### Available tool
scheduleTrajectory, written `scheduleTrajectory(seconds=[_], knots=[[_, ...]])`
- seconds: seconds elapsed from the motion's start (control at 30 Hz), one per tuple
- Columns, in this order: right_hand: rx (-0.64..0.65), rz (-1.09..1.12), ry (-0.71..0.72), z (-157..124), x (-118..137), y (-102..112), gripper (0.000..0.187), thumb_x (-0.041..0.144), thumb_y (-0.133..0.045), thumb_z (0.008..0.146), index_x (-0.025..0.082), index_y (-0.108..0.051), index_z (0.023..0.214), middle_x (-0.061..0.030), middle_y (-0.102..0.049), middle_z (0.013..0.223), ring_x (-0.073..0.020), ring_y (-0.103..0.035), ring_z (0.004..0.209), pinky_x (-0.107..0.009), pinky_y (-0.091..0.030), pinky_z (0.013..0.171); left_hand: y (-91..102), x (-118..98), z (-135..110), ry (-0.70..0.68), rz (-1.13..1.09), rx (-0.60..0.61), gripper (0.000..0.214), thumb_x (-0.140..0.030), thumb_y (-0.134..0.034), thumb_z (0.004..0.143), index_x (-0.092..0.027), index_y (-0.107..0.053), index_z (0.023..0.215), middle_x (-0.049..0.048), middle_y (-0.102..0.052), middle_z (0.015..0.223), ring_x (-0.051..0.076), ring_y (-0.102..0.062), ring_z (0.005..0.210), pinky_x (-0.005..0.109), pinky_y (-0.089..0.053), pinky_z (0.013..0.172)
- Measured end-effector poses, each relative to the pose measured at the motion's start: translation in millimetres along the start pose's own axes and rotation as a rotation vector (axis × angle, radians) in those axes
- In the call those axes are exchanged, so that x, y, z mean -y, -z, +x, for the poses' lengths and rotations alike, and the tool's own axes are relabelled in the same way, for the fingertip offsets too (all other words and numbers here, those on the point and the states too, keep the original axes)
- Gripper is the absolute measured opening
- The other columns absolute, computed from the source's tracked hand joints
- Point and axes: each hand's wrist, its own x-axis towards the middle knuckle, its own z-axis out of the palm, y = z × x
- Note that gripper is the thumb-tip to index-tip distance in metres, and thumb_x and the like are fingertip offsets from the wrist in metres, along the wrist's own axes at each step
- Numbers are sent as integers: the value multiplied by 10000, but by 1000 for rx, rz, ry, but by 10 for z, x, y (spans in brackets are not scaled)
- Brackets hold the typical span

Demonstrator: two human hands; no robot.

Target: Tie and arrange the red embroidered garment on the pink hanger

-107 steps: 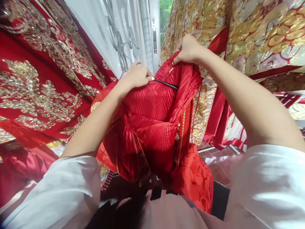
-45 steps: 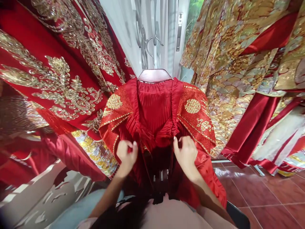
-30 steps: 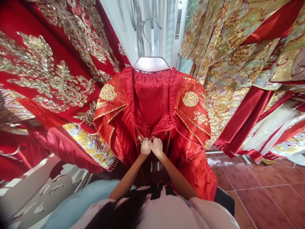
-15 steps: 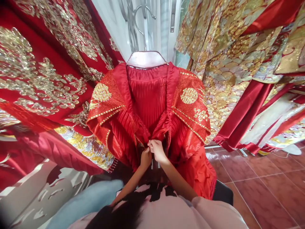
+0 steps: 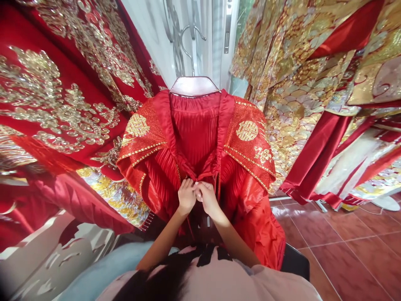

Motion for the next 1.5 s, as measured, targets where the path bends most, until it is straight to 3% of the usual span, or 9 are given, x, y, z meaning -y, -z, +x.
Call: scheduleTrajectory(seconds=[0.23,0.47,0.67,0.9,0.97,1.07,1.2,1.33,1.5], knots=[[-110,166,-56,140,-15,-124,105,218,-618,562,134,-559,540,97,-350,395,2,-240,327,-160,-142,342,-5,0,-112,35,0,42,171,-132,-470,857,-151,-635,816,79,-653,754,210,-615,756,273,-454,629],[-162,194,45,75,375,-473,73,195,-591,593,130,-563,574,96,-350,403,4,-227,321,-154,-123,323,107,-107,-203,12,-36,-9,244,-93,-408,856,-164,-612,741,59,-629,691,178,-619,678,242,-433,576],[-85,-216,223,-37,325,-360,280,383,-581,697,134,-600,570,58,-411,392,-24,-274,316,-179,-169,337,282,-156,-316,-76,-176,-101,291,-181,-379,924,-171,-553,690,38,-591,634,157,-573,603,236,-420,568],[-311,-651,698,-49,298,-261,236,333,-542,759,136,-662,710,30,-492,493,-66,-407,440,-201,-345,462,369,-170,-362,-108,-151,-121,377,-253,-325,965,-192,-444,612,32,-531,579,158,-522,558,251,-388,543],[-312,-747,769,-36,367,-284,261,323,-521,781,133,-687,848,43,-483,486,-69,-402,438,-201,-361,484,377,-189,-368,-96,-153,-124,382,-261,-321,968,-195,-434,610,31,-522,578,157,-518,557,253,-385,540],[-176,-985,683,14,485,-318,341,318,-520,804,138,-665,1055,61,-481,464,-77,-406,424,-204,-361,509,382,-216,-376,-92,-163,-123,385,-273,-314,973,-193,-444,620,31,-524,586,154,-518,560,252,-388,544],[-127,-1151,616,-21,592,-345,218,323,-527,820,148,-655,797,37,-504,468,-80,-413,427,-207,-334,520,387,-187,-358,-95,-148,-129,402,-287,-305,976,-187,-472,624,33,-544,590,155,-529,569,254,-398,550],[-116,-1162,639,-258,607,-274,247,348,-491,853,168,-574,707,26,-518,517,-78,-404,437,-198,-301,498,423,-96,-308,-50,-145,-110,390,-310,-342,967,-176,-532,654,40,-583,624,164,-554,614,263,-438,598],[-84,-1153,576,-444,488,-96,269,358,-476,868,179,-522,673,29,-496,517,-76,-410,423,-197,-296,479,522,-128,-278,133,-436,-196,271,-361,-420,934,-153,-591,972,91,-631,902,172,-606,799,278,-498,716]])
